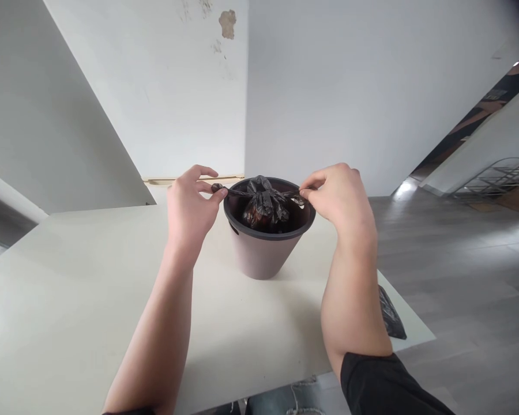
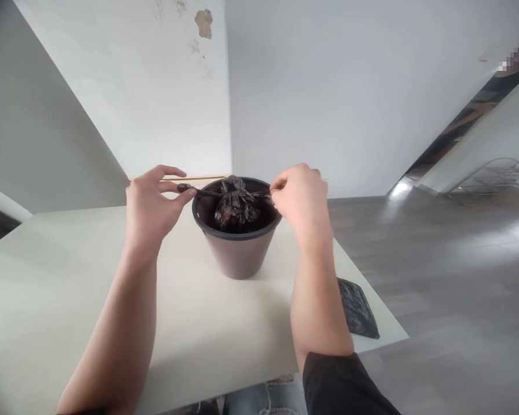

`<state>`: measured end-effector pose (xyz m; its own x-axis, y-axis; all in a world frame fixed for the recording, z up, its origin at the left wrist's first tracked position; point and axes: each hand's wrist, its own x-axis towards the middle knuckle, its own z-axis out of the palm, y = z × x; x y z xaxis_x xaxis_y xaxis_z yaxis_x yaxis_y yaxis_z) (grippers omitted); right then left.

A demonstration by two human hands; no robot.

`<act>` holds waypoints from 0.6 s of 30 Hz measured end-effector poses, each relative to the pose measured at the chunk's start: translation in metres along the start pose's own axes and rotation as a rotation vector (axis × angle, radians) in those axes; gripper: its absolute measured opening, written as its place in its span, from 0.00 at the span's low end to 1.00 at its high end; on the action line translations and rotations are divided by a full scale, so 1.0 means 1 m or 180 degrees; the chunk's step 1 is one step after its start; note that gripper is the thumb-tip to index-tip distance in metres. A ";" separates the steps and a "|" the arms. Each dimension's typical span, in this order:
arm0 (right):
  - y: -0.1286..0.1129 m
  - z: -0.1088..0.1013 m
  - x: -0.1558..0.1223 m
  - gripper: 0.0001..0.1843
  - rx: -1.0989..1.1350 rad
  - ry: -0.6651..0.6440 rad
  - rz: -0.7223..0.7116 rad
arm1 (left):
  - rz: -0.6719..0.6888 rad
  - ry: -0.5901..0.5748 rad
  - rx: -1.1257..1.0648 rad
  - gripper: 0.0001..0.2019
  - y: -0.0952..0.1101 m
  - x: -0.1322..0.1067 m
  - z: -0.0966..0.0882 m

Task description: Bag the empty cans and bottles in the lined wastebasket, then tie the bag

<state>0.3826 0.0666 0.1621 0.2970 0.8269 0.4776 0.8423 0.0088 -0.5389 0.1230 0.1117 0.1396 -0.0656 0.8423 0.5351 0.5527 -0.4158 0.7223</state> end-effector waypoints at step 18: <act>-0.052 0.003 -0.026 0.09 0.1579 -0.0611 -0.1260 | 0.0605 -0.0396 -0.0577 0.12 0.039 -0.022 0.009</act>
<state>0.3303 0.0465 0.1757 -0.1165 0.7931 0.5979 0.5508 0.5525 -0.6256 0.1534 0.0799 0.1514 0.1336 0.7744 0.6184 0.3871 -0.6152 0.6868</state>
